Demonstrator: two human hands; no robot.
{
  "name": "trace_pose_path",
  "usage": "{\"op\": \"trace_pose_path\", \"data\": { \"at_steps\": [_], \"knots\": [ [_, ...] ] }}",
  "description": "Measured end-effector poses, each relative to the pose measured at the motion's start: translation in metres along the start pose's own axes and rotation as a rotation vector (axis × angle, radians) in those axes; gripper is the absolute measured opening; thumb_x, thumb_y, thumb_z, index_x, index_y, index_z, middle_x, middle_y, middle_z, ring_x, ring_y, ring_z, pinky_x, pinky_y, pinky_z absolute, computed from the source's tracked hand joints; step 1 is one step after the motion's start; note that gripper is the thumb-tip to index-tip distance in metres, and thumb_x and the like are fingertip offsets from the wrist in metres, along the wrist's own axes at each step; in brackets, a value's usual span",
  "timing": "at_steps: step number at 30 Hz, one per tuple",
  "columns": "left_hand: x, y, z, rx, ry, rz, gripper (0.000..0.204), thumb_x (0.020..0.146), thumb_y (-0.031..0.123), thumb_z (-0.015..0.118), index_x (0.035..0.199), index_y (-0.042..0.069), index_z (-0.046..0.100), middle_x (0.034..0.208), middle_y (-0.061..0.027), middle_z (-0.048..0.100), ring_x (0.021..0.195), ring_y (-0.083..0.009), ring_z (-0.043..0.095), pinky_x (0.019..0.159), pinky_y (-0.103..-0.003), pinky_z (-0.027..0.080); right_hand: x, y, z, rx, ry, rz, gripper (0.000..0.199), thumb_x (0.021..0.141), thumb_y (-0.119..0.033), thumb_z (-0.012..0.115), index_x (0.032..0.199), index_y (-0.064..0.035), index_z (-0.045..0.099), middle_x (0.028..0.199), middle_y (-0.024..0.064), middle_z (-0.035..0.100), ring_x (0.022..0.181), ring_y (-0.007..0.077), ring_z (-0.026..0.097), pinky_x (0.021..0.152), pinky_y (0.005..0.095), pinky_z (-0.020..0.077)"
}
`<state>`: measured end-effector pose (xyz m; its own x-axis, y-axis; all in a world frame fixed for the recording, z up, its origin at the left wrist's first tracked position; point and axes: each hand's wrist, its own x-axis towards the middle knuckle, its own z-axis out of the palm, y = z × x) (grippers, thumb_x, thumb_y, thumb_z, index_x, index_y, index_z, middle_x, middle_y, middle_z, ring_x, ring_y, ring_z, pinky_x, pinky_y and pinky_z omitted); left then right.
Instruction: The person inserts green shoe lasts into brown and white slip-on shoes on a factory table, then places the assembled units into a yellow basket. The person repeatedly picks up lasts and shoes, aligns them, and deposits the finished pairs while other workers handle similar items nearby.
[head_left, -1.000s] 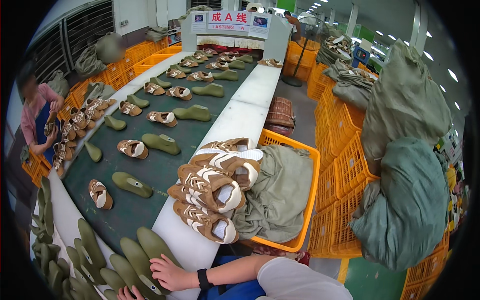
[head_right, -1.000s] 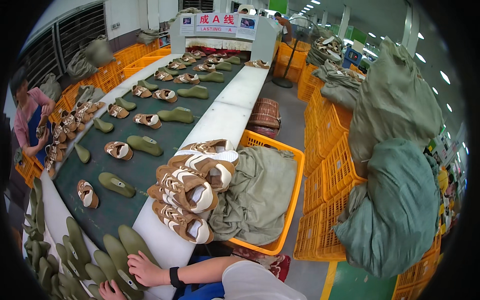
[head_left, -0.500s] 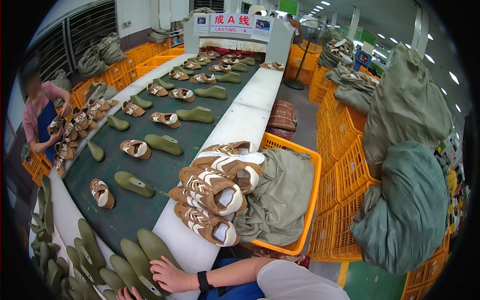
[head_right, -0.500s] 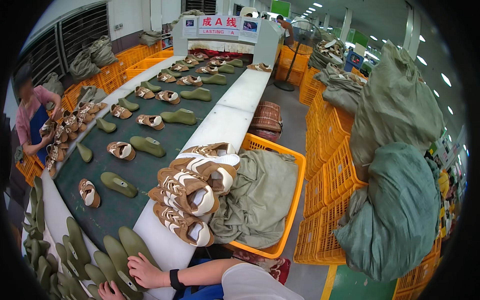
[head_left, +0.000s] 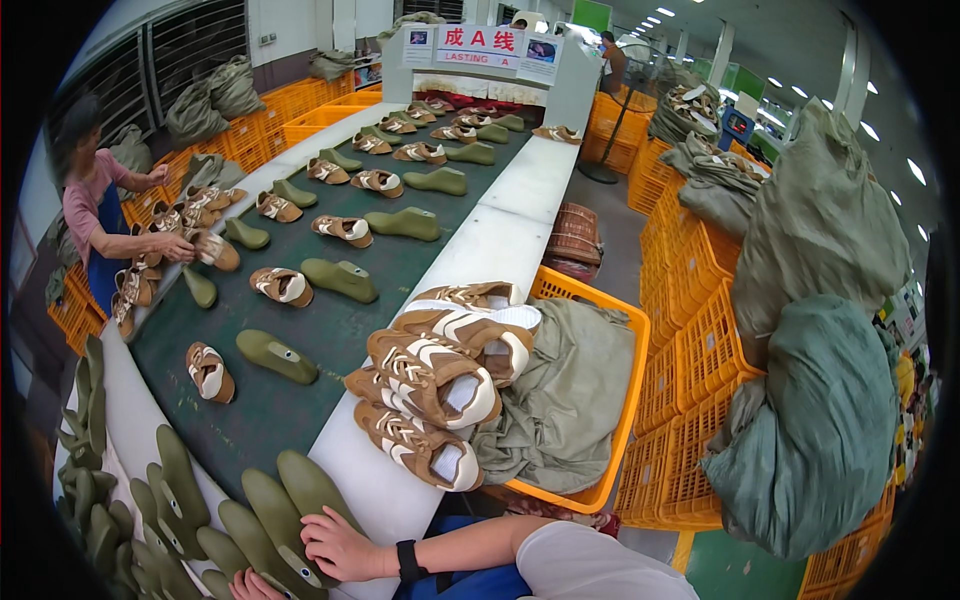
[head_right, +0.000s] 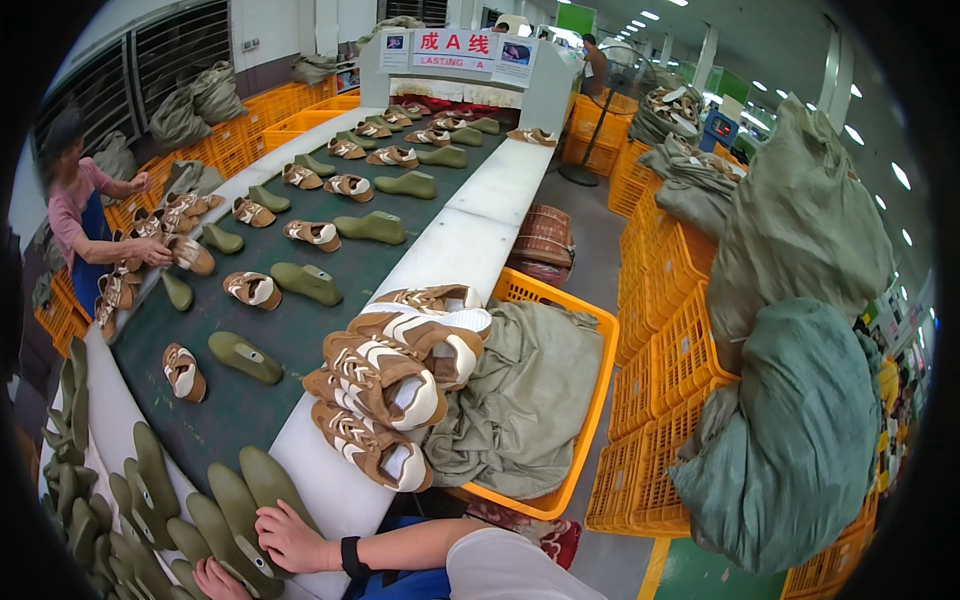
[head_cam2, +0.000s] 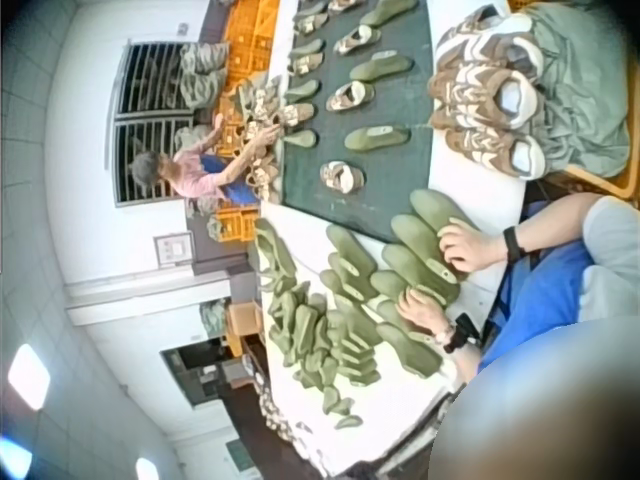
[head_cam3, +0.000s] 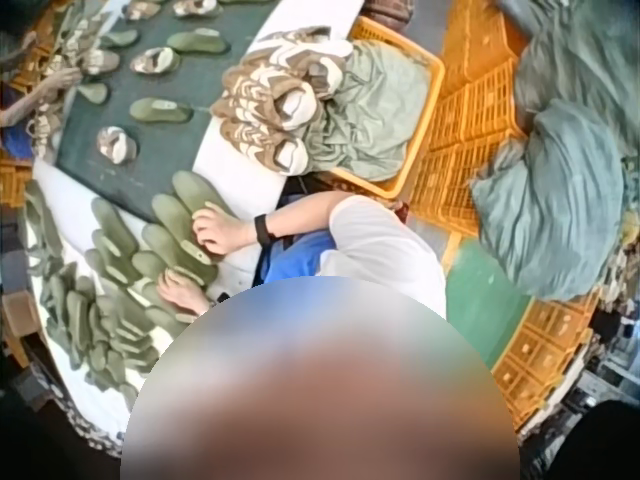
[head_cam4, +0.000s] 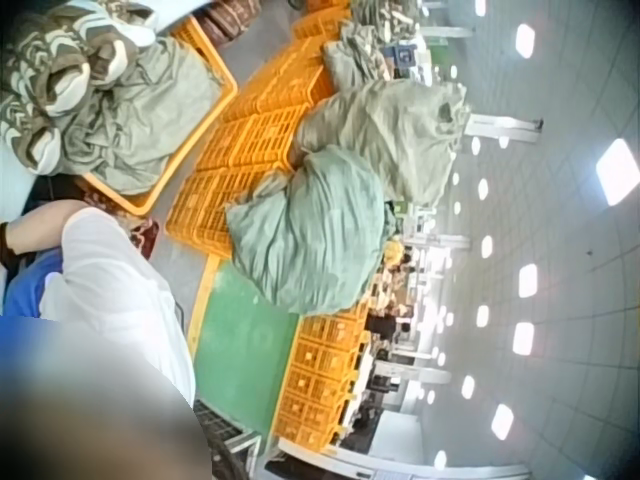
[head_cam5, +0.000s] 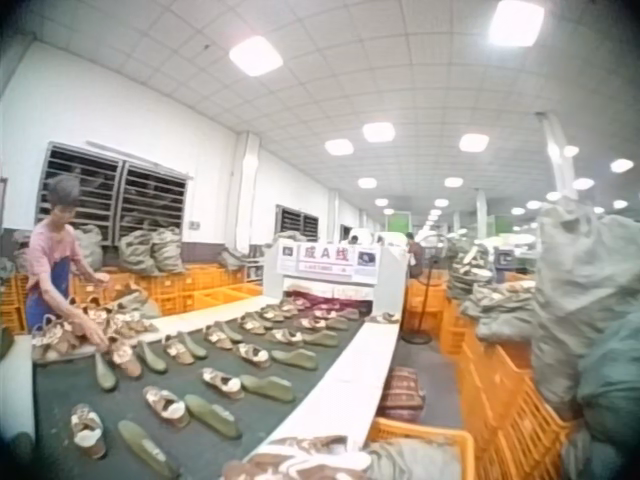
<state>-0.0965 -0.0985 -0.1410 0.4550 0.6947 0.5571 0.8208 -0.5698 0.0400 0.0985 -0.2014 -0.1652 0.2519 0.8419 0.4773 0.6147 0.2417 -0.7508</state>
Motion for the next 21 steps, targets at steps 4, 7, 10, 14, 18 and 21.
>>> {"op": "trace_pose_path", "data": {
  "at_steps": [4,7,10,14,18,21],
  "knots": [
    [-0.002,-0.002,0.001,-0.030,-0.002,-0.003,0.023,0.096,0.019,0.052,0.098,0.001,0.067,0.108,-0.0141,0.064,0.104,-0.0343,0.057,0.099,-0.046,0.041,0.000,0.001,0.001,0.005,0.013,-0.003,0.007,0.077,-0.008,0.060,0.083,-0.0075,0.057,0.105,0.0089,0.050,0.123,0.0318,0.040,0.106,0.0574,0.0249],
    [-0.002,-0.003,0.000,-0.008,-0.008,0.012,0.022,0.096,0.018,0.052,0.097,0.001,0.067,0.106,-0.0147,0.064,0.104,-0.0346,0.057,0.099,-0.046,0.042,0.000,0.000,0.002,0.011,0.014,0.002,0.005,0.076,-0.009,0.059,0.081,-0.0071,0.058,0.105,0.0091,0.050,0.123,0.0322,0.040,0.107,0.0577,0.0254],
    [-0.001,-0.003,-0.002,-0.026,0.005,0.009,0.024,0.096,0.020,0.053,0.093,0.001,0.067,0.103,-0.0146,0.065,0.102,-0.0350,0.057,0.098,-0.046,0.042,0.000,-0.001,0.002,0.002,0.016,-0.005,0.005,0.076,-0.009,0.059,0.081,-0.0074,0.058,0.104,0.0089,0.051,0.123,0.0318,0.040,0.106,0.0574,0.0258],
    [0.004,0.005,0.001,-0.125,-0.039,-0.120,0.026,0.087,0.019,0.062,0.103,-0.002,0.063,0.112,-0.0186,0.060,0.108,-0.0360,0.053,0.098,-0.045,0.040,0.002,0.002,-0.003,-0.052,0.090,-0.062,0.008,0.073,-0.009,0.063,0.080,-0.0107,0.058,0.100,0.0064,0.052,0.117,0.0313,0.045,0.099,0.0543,0.0323],
    [-0.002,0.014,0.000,-0.218,-0.042,-0.295,0.031,0.076,0.022,0.072,0.097,0.000,0.064,0.111,-0.0161,0.059,0.115,-0.0393,0.046,0.101,-0.047,0.036,0.009,0.007,-0.005,0.083,0.136,-0.164,0.015,0.065,-0.009,0.067,0.078,-0.0125,0.061,0.092,0.0046,0.060,0.104,0.0320,0.053,0.088,0.0474,0.0397],
    [-0.004,0.018,-0.007,-0.200,0.026,-0.295,0.029,0.077,0.027,0.072,0.094,0.004,0.067,0.107,-0.0123,0.061,0.115,-0.0394,0.048,0.099,-0.046,0.040,0.008,0.004,-0.010,0.015,0.046,-0.131,0.011,0.067,-0.009,0.067,0.077,-0.0133,0.064,0.094,0.0044,0.059,0.106,0.0318,0.050,0.086,0.0472,0.0363]
  ]
}}
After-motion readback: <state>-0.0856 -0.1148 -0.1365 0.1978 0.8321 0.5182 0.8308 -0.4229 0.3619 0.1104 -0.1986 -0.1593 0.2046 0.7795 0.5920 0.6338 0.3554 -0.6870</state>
